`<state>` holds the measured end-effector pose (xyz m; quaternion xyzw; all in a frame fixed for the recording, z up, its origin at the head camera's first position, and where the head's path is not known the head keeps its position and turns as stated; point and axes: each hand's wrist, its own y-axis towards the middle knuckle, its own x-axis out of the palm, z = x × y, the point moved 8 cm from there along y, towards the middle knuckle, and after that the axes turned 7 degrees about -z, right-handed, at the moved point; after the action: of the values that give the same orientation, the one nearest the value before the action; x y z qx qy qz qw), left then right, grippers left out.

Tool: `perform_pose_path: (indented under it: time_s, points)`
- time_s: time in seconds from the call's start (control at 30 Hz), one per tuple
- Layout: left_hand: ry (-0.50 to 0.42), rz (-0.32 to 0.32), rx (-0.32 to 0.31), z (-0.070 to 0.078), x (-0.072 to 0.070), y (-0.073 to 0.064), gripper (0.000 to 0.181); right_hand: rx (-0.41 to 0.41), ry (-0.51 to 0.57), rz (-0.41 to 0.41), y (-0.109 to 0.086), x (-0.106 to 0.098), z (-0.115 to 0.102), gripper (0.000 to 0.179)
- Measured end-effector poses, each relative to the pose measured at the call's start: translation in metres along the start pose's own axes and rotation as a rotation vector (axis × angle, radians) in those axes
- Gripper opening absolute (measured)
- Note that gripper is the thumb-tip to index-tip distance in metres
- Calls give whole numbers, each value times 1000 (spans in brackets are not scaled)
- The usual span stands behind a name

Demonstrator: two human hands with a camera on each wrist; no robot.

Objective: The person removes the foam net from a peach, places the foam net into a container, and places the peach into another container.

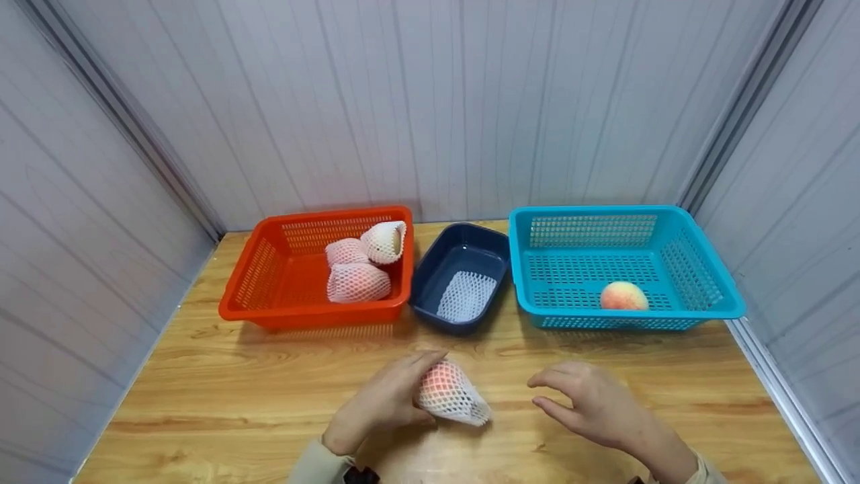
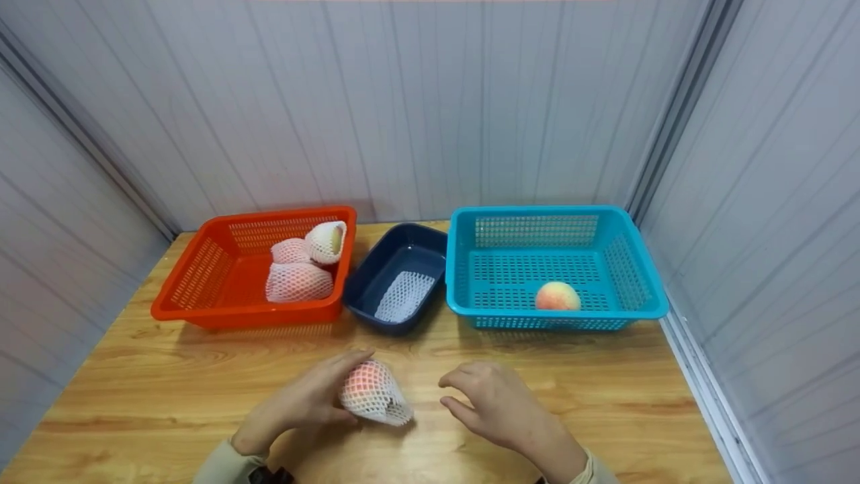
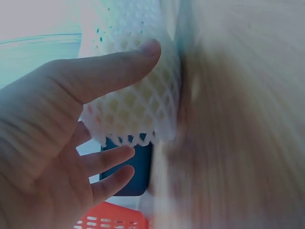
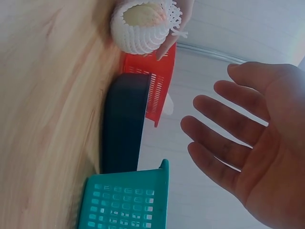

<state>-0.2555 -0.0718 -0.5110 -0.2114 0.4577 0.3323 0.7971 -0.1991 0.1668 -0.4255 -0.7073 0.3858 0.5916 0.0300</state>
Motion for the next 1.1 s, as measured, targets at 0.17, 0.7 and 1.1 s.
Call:
perform_pose_path:
  time_s: [0.17,0.7,1.1]
  points:
    - [-37,23,18,0,2,5,97,21,26,-42,-1,6,2,18]
    - [-274,88,46,-8,2,5,86,-11,76,-33,2,10,5,17]
    - [-415,283,70,-3,-27,8,83,-58,338,163,24,22,2,21]
